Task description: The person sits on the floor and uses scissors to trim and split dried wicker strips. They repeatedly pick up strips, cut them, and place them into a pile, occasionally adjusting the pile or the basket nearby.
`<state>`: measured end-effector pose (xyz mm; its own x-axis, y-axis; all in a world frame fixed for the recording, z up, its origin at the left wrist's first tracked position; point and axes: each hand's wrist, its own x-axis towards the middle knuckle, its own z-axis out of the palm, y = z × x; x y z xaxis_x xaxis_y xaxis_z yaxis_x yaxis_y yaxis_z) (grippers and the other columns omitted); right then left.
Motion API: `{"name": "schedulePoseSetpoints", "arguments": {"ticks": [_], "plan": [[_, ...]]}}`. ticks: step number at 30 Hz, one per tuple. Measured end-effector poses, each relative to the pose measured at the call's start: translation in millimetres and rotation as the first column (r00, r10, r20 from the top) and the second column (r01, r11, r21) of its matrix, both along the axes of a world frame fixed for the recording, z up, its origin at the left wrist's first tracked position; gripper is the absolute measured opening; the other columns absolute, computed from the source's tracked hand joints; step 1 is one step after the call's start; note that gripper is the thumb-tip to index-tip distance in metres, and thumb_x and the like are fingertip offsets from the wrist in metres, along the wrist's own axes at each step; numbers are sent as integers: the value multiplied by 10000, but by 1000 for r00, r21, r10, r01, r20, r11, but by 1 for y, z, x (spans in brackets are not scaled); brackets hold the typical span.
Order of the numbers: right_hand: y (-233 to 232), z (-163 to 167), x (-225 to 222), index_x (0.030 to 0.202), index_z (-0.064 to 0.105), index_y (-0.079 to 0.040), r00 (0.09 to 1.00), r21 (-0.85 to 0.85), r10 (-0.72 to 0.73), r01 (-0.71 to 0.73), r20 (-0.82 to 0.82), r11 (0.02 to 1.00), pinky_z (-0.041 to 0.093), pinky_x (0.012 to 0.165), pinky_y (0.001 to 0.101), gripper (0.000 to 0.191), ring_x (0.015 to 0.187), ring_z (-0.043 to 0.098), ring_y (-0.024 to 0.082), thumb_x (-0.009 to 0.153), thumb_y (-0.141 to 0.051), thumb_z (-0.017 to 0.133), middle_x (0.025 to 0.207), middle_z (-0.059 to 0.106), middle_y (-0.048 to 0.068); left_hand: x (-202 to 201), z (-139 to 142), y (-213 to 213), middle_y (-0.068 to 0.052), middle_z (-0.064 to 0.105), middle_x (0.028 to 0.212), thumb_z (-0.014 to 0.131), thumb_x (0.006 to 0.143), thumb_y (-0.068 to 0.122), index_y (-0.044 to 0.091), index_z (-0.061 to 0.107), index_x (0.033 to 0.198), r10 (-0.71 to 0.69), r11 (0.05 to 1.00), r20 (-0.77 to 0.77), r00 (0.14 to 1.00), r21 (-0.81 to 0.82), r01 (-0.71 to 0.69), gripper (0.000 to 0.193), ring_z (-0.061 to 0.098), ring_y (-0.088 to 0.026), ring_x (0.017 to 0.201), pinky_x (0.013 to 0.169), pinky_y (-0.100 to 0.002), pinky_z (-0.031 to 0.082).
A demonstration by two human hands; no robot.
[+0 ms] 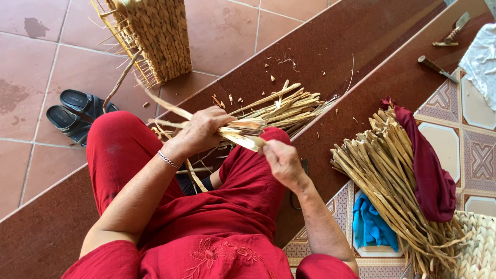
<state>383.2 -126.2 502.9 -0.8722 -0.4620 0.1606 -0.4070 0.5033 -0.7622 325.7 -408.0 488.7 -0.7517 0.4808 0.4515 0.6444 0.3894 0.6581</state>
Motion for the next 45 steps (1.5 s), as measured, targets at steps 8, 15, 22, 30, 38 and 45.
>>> {"name": "schedulePoseSetpoints", "arguments": {"ticks": [8, 15, 22, 30, 38, 45], "plan": [[2, -24, -12, 958, 676, -25, 973, 236, -139, 181, -183, 955, 521, 508, 297, 285, 576, 607, 142, 1111, -202, 514, 714, 655, 76, 13, -9, 11, 10, 607, 790, 718, 998, 124, 21, 743, 1025, -444, 819, 706, 551, 569, -70, 109, 532, -97, 703, 618, -277, 462], [-17, -1, 0, 1207, 633, 61, 930, 114, 12, 32, -367, 993, 610, 726, 402, 286, 852, 707, 272, 1084, -184, 553, 941, 691, 147, 9, 8, 10, 75, 679, 885, 799, 853, 122, 82, 667, 1101, -382, 768, 601, 702, 629, -120, 283, 630, -27, 817, 728, -232, 548], [-13, 2, -6, 1039, 720, -9, 980, 73, -57, 73, -192, 995, 549, 468, 314, 128, 580, 667, 182, 1006, -85, 622, 741, 709, 87, 6, 1, 4, 15, 694, 822, 807, 886, 110, 48, 736, 982, -66, 972, 333, 940, 233, -14, 135, 673, -105, 750, 684, -284, 553], [-14, -3, -10, 1193, 670, 43, 808, 172, -61, 198, -586, 965, 514, 523, 300, 282, 588, 565, 145, 1064, -190, 577, 702, 588, 28, 16, -1, 26, -43, 598, 621, 679, 918, 126, 37, 698, 828, -561, 695, 776, 289, 631, -345, 128, 504, -117, 478, 426, -273, 399], [-21, -1, -16, 1146, 674, -5, 836, 198, -52, 190, -547, 962, 523, 534, 320, 210, 617, 606, 165, 1045, -183, 624, 731, 621, 47, 18, 14, 22, 33, 555, 673, 757, 908, 113, 63, 659, 953, -360, 775, 756, 547, 569, -276, 119, 486, -51, 549, 462, -244, 367], [-20, 27, -13, 1034, 681, -5, 884, 75, -85, 134, -460, 988, 547, 617, 371, 78, 722, 691, 264, 961, -32, 691, 827, 685, 114, 20, 8, 19, 22, 713, 920, 777, 947, 125, 64, 726, 1069, -22, 902, 269, 963, 421, -97, 145, 679, -75, 791, 681, -266, 565]]}}
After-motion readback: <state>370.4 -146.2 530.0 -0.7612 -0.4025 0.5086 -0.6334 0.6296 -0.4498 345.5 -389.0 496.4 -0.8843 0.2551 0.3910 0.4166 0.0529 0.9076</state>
